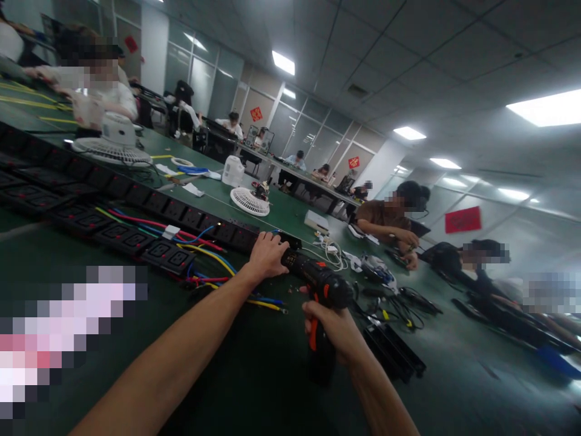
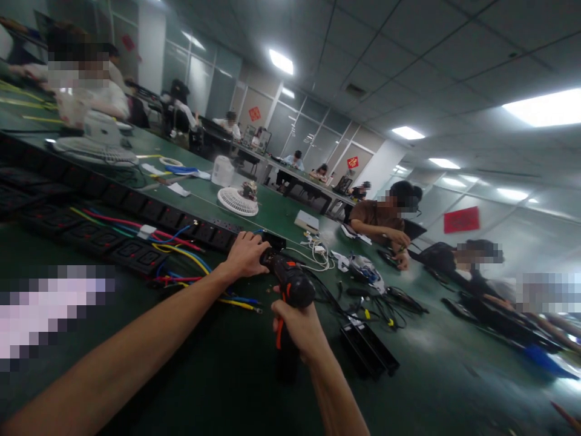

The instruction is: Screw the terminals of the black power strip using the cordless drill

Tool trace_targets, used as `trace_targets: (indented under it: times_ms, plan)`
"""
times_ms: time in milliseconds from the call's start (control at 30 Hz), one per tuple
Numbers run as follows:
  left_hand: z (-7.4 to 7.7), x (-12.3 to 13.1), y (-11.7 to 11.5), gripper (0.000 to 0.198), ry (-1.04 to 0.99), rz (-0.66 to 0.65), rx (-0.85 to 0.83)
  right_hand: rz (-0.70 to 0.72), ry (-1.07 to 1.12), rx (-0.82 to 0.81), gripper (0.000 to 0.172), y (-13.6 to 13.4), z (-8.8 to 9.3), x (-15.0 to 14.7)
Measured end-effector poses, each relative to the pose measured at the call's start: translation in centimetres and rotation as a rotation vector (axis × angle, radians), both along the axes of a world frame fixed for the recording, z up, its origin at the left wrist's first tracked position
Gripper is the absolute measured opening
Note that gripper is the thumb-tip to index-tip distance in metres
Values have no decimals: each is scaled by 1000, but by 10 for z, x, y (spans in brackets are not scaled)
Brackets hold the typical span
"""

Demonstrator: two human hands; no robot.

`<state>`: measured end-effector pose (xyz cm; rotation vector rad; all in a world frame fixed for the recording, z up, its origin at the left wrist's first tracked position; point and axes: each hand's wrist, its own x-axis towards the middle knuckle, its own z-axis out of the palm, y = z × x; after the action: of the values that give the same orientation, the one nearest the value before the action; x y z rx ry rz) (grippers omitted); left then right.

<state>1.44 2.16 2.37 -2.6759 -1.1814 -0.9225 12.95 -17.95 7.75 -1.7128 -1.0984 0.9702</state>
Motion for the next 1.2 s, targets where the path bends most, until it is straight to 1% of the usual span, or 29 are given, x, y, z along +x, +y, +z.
trace_targets:
  times_ms: [133, 267, 433, 567, 700, 833, 1000, 1067, 1200]
  plan:
    - [0, 4, -1, 67, -6, -4, 2, -13, -1, 43, 58, -1, 2, 4]
    - [-3, 15, -2, 67, -15, -2, 12, -41, -29, 59, 52, 1, 1, 4]
    - [-7, 23, 1, 64, -30, -13, 46, -92, 172, 132, 41, 5, -3, 5]
    - [-8, 22, 2, 65, -19, 1, 54, -95, 227, 140, 29, 9, -3, -4]
    - [-7, 19, 2, 64, 6, 1, 56, -96, 221, 134, 24, 11, -2, -9]
    - [-7, 19, 3, 63, -4, -17, 37, -98, 221, 141, 18, 10, -2, -1]
    - [-7, 19, 3, 63, 7, -32, 4, -43, 78, 72, 10, 7, -1, 9]
    - [-6, 19, 3, 62, 9, -35, -9, -34, 60, 49, 10, 7, 1, 10]
    - [-4, 19, 2, 63, 5, -24, -13, 5, 30, 57, 8, 8, 1, 12]
